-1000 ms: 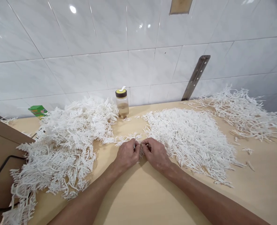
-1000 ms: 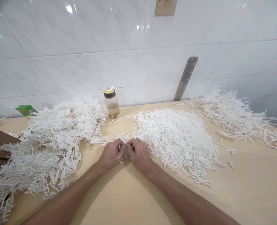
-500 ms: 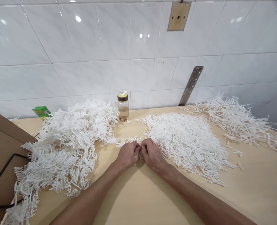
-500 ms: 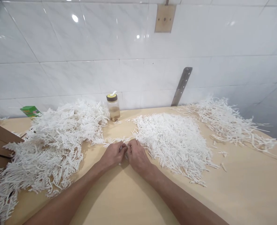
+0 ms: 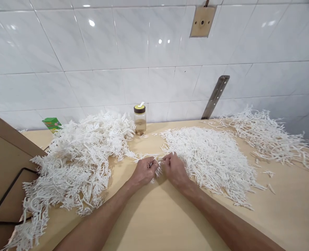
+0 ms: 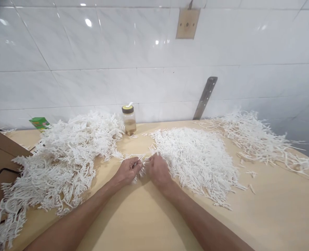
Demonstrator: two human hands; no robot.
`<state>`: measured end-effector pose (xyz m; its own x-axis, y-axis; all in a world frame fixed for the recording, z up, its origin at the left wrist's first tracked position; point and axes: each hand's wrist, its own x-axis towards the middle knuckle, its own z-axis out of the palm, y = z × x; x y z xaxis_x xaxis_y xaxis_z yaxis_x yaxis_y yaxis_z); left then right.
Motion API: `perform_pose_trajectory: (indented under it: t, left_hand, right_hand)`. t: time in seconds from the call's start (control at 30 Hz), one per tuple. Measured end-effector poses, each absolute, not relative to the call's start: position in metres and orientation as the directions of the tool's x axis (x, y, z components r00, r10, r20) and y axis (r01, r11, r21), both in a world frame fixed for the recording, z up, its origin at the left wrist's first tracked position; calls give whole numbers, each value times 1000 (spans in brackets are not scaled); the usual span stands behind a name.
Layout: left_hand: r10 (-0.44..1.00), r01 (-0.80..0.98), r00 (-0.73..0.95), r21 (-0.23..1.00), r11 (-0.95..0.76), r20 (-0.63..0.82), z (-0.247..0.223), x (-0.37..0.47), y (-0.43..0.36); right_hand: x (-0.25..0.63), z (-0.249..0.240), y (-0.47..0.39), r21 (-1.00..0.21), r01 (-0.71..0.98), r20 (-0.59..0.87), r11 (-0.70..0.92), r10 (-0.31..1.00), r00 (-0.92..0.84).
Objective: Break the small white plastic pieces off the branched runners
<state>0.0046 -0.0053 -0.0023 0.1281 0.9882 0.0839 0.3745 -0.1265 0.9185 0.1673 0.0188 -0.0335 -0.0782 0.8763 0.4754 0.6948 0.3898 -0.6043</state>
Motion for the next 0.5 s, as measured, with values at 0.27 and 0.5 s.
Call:
perform_pose_trajectory:
  t: [0.27,0.5]
  left_hand:
    - [991,214,117,973,-84,60,-1,4,-6]
    - [992,183,127,982,-40,17,5,4,-8]
  right_hand:
    - [214,0,34,-614,705,576,355,812,93]
    - [196,-3,21,-573,579,622,580,768,-155]
